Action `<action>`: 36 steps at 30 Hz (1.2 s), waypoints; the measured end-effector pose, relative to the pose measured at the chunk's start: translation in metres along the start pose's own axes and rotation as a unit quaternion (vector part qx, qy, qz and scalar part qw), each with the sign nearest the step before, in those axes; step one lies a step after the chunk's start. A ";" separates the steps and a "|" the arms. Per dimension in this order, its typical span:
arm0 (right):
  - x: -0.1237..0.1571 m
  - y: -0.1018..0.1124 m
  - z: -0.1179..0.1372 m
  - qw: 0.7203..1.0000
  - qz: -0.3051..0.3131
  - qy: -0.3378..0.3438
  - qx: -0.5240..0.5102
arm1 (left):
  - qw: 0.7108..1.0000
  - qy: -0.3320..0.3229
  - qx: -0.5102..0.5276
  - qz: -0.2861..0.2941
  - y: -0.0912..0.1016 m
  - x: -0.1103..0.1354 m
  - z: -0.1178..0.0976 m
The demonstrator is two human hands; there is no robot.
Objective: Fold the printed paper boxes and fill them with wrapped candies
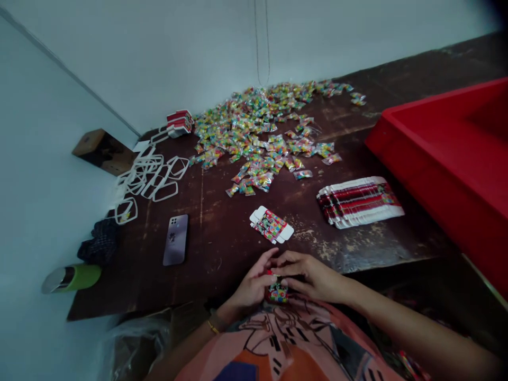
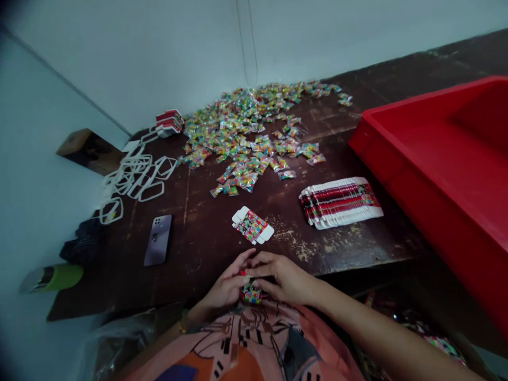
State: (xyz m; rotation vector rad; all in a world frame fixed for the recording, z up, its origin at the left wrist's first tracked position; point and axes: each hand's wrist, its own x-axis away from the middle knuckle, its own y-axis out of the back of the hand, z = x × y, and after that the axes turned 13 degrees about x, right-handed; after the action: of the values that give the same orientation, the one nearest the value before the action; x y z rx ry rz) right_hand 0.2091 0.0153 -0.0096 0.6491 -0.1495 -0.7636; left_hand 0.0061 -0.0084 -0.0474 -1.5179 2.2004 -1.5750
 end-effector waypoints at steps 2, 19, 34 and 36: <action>-0.015 0.018 -0.019 0.999 -0.001 0.004 0.048 | 0.997 -0.006 -0.077 -0.033 -0.002 0.000 -0.008; 0.006 -0.039 -0.096 0.874 -0.285 -0.206 0.335 | 0.962 -0.046 -0.241 -0.123 0.033 0.049 -0.076; 0.020 -0.024 -0.002 0.914 -0.313 -0.244 -0.082 | 0.981 0.038 -0.187 -0.025 -0.021 -0.022 -0.013; 0.003 -0.009 -0.002 0.925 -0.311 -0.215 -0.022 | 0.972 0.047 -0.228 -0.023 -0.025 -0.017 -0.015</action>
State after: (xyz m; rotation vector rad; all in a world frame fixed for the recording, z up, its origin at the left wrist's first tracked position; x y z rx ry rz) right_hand 0.2064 0.0096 -0.0165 0.4758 -0.3341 -1.5205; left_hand 0.0244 0.0138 -0.0297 -1.6317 2.7429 -1.2249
